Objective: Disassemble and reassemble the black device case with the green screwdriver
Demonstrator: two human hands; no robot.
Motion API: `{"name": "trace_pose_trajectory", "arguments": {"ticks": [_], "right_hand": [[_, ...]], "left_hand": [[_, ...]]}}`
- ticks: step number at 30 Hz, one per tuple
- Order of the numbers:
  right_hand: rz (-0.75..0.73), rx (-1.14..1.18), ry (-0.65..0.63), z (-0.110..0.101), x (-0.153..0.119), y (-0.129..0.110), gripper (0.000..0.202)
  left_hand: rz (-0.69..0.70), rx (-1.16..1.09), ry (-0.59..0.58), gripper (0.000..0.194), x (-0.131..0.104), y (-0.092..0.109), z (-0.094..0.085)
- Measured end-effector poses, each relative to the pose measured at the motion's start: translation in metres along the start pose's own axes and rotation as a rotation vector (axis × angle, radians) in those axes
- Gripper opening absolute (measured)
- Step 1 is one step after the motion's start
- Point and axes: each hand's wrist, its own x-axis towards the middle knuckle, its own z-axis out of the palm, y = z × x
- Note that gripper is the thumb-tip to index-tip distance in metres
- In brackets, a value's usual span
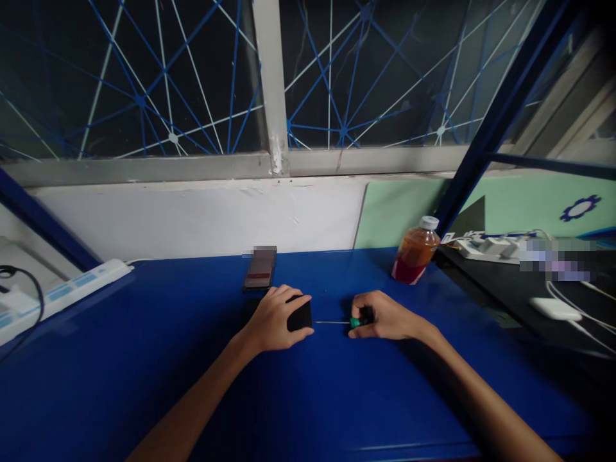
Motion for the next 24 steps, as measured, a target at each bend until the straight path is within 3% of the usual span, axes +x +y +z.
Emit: {"name": "trace_pose_trajectory", "arguments": {"ticks": [24], "right_hand": [[0.016,0.005,0.022,0.0004,0.0012,0.002,0.032]], "left_hand": [[0.005,-0.006,0.004,0.056,0.0,0.0014,-0.0011]]}}
